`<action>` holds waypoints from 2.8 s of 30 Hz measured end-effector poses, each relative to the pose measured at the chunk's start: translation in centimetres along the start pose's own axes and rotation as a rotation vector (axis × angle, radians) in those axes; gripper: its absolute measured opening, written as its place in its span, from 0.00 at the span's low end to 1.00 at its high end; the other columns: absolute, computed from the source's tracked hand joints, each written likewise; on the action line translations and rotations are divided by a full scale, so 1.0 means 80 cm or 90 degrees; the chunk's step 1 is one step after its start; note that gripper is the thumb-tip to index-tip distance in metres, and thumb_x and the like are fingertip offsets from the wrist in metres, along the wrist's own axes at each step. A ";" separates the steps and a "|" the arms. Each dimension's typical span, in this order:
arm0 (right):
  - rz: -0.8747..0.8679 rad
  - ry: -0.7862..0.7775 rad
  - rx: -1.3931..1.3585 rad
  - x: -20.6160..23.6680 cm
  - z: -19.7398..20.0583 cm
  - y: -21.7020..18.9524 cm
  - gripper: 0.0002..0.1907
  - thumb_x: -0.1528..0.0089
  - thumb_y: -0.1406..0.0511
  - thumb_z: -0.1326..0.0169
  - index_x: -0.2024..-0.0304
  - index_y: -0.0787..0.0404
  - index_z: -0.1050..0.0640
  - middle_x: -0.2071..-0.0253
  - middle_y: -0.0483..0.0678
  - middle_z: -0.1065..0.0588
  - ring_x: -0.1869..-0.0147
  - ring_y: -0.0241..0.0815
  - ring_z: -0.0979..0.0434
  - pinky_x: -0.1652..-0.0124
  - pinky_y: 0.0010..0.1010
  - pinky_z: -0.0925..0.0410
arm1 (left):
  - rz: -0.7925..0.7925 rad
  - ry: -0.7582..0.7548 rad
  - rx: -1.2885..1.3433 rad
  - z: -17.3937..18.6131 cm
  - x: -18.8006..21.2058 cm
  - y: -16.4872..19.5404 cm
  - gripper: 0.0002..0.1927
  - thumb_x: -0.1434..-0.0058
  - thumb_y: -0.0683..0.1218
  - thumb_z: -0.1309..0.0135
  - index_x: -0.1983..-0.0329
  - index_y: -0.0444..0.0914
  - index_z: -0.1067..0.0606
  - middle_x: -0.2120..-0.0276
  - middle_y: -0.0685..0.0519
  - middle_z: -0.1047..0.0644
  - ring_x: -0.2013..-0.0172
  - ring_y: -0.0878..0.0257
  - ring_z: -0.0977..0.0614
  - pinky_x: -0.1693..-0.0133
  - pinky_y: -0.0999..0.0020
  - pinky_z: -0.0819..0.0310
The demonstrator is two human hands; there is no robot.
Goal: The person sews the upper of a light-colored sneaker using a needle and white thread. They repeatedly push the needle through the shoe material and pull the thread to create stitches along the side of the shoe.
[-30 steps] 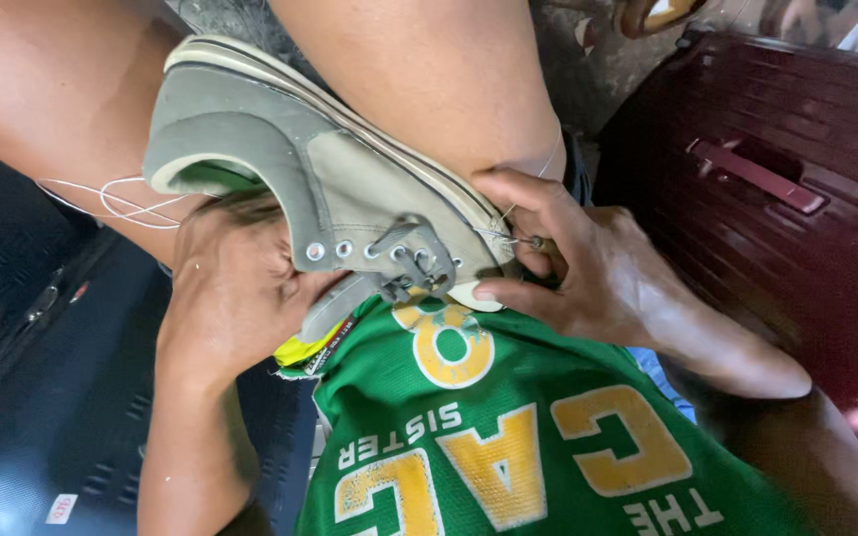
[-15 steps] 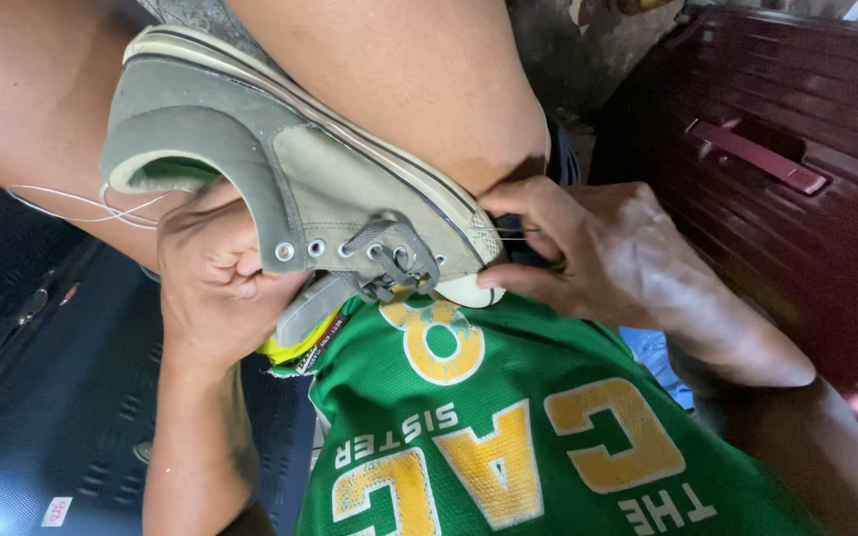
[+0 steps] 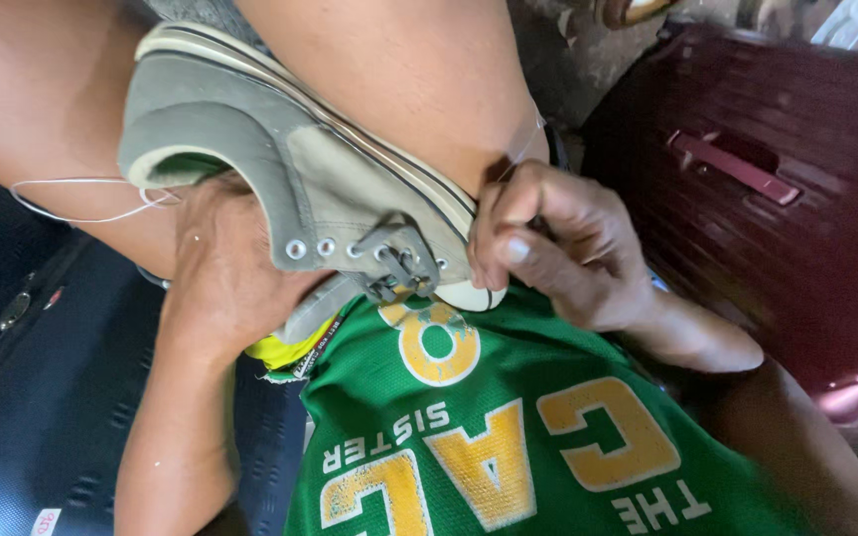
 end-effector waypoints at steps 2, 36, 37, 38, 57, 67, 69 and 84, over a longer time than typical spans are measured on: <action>-0.004 -0.011 0.134 -0.006 -0.006 -0.001 0.09 0.27 0.68 0.48 0.63 0.63 0.29 0.71 0.46 0.27 0.70 0.30 0.30 0.68 0.23 0.35 | -0.005 0.016 0.033 -0.001 0.000 -0.001 0.13 0.44 0.49 0.35 0.60 0.37 0.18 0.59 0.42 0.19 0.57 0.41 0.18 0.53 0.52 0.26; 0.162 0.227 0.367 0.035 0.084 -0.036 0.19 0.18 0.57 0.60 0.46 0.65 0.25 0.49 0.56 0.29 0.68 0.34 0.31 0.69 0.18 0.34 | -0.023 -0.171 0.068 0.014 0.003 0.051 0.28 0.49 0.54 0.38 0.47 0.35 0.23 0.55 0.42 0.19 0.53 0.46 0.18 0.47 0.52 0.28; 0.167 0.185 0.427 0.036 0.077 -0.035 0.16 0.19 0.60 0.58 0.44 0.65 0.24 0.50 0.55 0.28 0.66 0.35 0.28 0.69 0.19 0.32 | -0.005 -0.197 0.001 0.008 0.003 0.048 0.29 0.50 0.55 0.35 0.48 0.36 0.21 0.57 0.42 0.18 0.55 0.45 0.18 0.48 0.51 0.27; 0.177 0.143 0.485 0.039 0.070 -0.033 0.14 0.20 0.63 0.56 0.43 0.64 0.23 0.52 0.54 0.26 0.64 0.37 0.25 0.68 0.20 0.30 | 0.012 -0.213 0.032 0.003 0.003 0.047 0.28 0.50 0.53 0.35 0.48 0.36 0.21 0.57 0.44 0.18 0.55 0.48 0.17 0.49 0.53 0.26; 0.076 -0.024 0.468 0.035 0.016 0.003 0.23 0.41 0.79 0.45 0.44 0.62 0.21 0.74 0.46 0.23 0.76 0.32 0.23 0.78 0.23 0.31 | 0.384 -0.191 0.636 -0.064 0.080 -0.016 0.22 0.41 0.39 0.42 0.42 0.29 0.25 0.50 0.49 0.20 0.47 0.61 0.21 0.46 0.65 0.27; 0.054 -0.029 0.641 0.041 0.003 -0.019 0.24 0.42 0.73 0.42 0.43 0.60 0.21 0.74 0.45 0.25 0.80 0.34 0.30 0.82 0.28 0.35 | 0.321 -0.189 0.642 -0.062 0.071 -0.004 0.22 0.40 0.36 0.42 0.42 0.30 0.26 0.49 0.50 0.20 0.47 0.61 0.21 0.45 0.66 0.27; 0.018 -0.062 0.724 0.037 -0.003 -0.022 0.22 0.43 0.70 0.40 0.44 0.60 0.19 0.76 0.45 0.27 0.85 0.33 0.34 0.87 0.28 0.38 | 0.258 -0.199 0.602 -0.057 0.064 0.007 0.20 0.39 0.36 0.43 0.42 0.30 0.25 0.49 0.50 0.20 0.46 0.61 0.21 0.44 0.66 0.27; 0.098 -0.245 1.049 -0.001 -0.058 -0.036 0.08 0.41 0.66 0.45 0.60 0.62 0.23 0.69 0.44 0.25 0.74 0.35 0.23 0.79 0.26 0.32 | 0.071 -0.108 0.390 -0.039 0.022 0.045 0.18 0.40 0.39 0.39 0.47 0.34 0.25 0.56 0.49 0.19 0.56 0.58 0.18 0.50 0.65 0.24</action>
Point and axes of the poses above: each hand's wrist, its own x-axis away from the middle knuckle, its own z-axis out of the back of the hand, y = z × x, the point moved 10 cm from there along -x, towards the middle knuckle
